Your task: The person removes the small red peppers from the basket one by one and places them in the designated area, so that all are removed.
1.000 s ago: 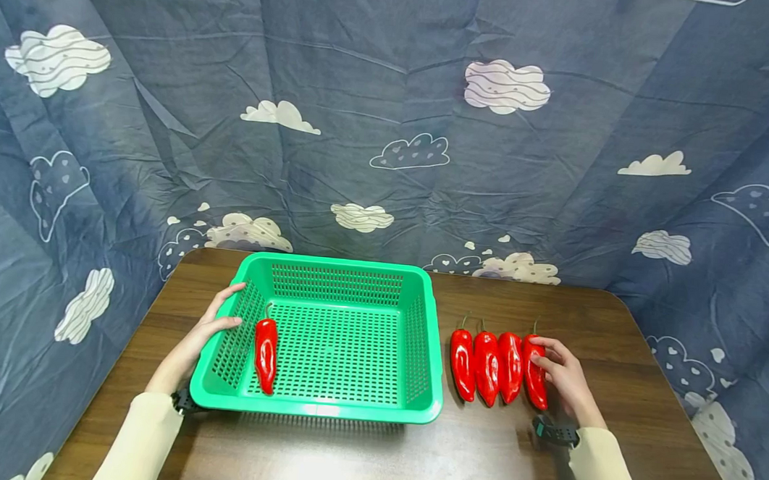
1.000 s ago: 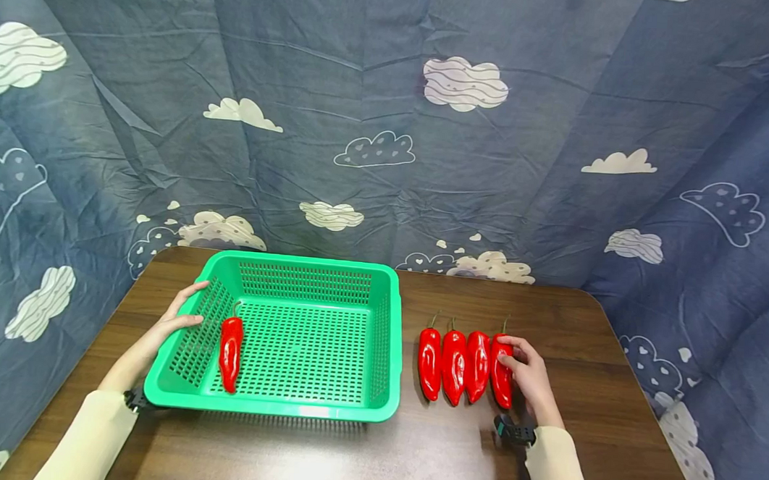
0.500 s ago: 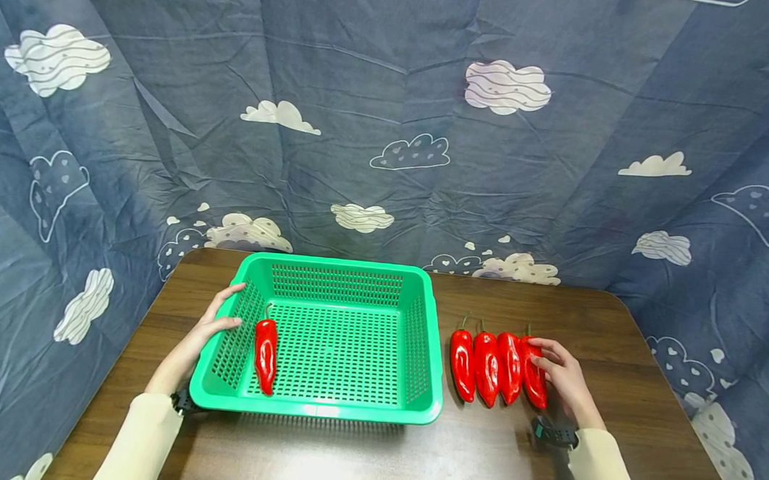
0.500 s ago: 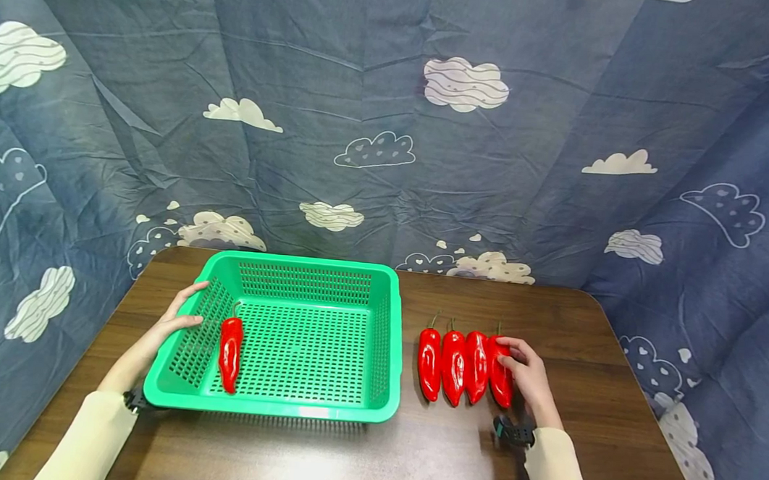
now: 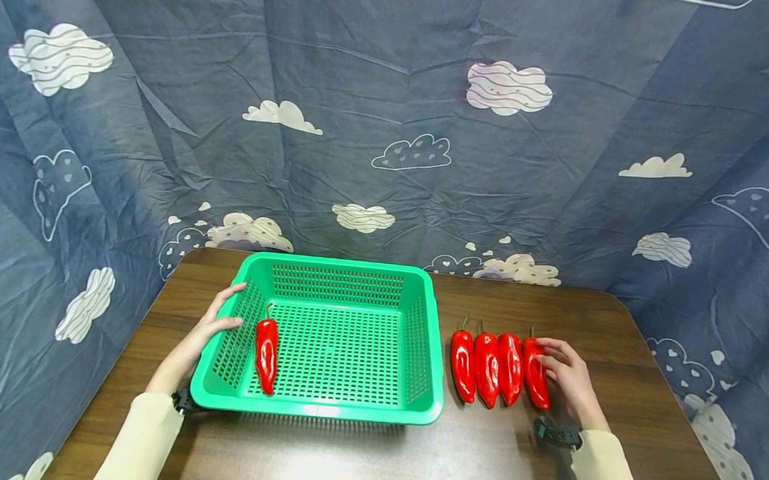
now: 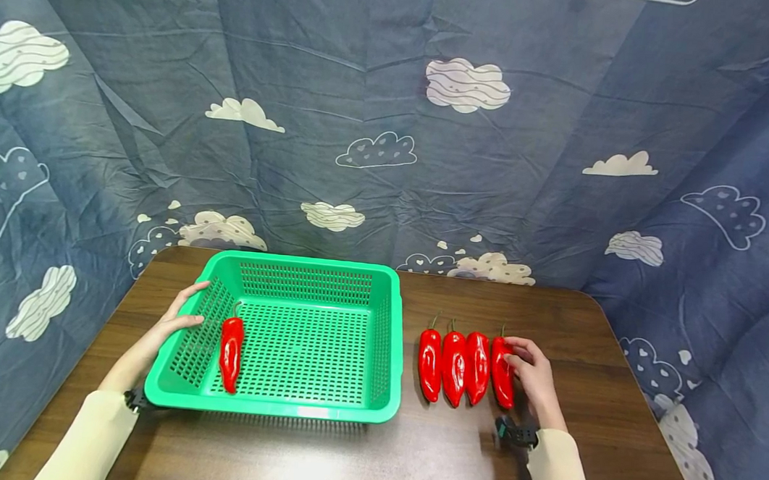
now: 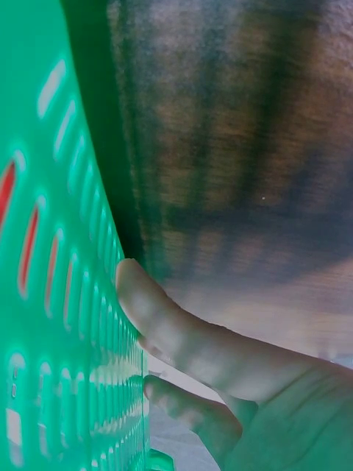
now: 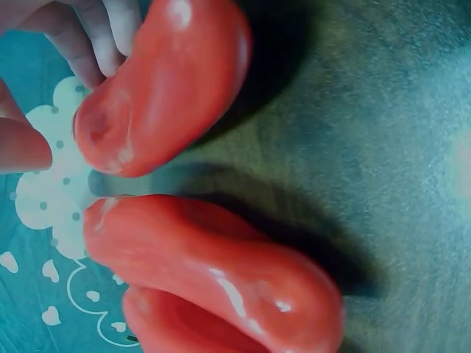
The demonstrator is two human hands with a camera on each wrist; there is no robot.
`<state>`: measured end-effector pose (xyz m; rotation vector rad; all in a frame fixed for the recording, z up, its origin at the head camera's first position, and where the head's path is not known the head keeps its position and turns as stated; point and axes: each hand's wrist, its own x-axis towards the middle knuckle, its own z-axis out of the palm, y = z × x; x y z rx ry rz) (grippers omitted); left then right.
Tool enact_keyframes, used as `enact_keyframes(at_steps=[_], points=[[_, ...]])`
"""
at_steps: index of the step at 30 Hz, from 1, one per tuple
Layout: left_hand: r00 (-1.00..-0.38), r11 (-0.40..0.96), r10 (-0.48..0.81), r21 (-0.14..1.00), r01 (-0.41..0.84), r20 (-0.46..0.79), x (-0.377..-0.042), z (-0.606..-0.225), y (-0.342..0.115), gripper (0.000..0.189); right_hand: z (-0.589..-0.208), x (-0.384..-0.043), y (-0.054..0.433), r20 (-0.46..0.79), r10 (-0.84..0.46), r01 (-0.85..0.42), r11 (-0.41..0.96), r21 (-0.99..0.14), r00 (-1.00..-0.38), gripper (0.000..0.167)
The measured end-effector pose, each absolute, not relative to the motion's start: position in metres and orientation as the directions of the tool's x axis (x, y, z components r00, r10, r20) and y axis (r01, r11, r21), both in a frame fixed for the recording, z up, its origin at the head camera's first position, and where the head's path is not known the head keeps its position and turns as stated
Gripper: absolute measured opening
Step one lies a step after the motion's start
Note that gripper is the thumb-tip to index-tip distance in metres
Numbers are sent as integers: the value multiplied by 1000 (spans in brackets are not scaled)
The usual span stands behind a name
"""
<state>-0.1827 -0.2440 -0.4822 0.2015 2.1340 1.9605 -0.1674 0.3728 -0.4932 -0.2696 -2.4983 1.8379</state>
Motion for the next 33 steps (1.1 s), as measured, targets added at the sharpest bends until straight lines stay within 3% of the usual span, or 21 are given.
enact_keyframes(at_steps=[5, 18, 33], points=[[-961, 80, 262, 995, -66, -85, -183, -482, -244, 64, -489, -168, 374, -56, 166, 97, 250, -963, -985, 28], [-954, 39, 283, 995, -88, -95, -184, -482, -244, 61, -469, -173, 357, -8, 145, 51, 294, -954, -989, 37], [-959, 58, 268, 996, -73, -86, -183, -483, -244, 63, -436, -184, 296, 6, -24, -11, 224, -974, -1000, 37]])
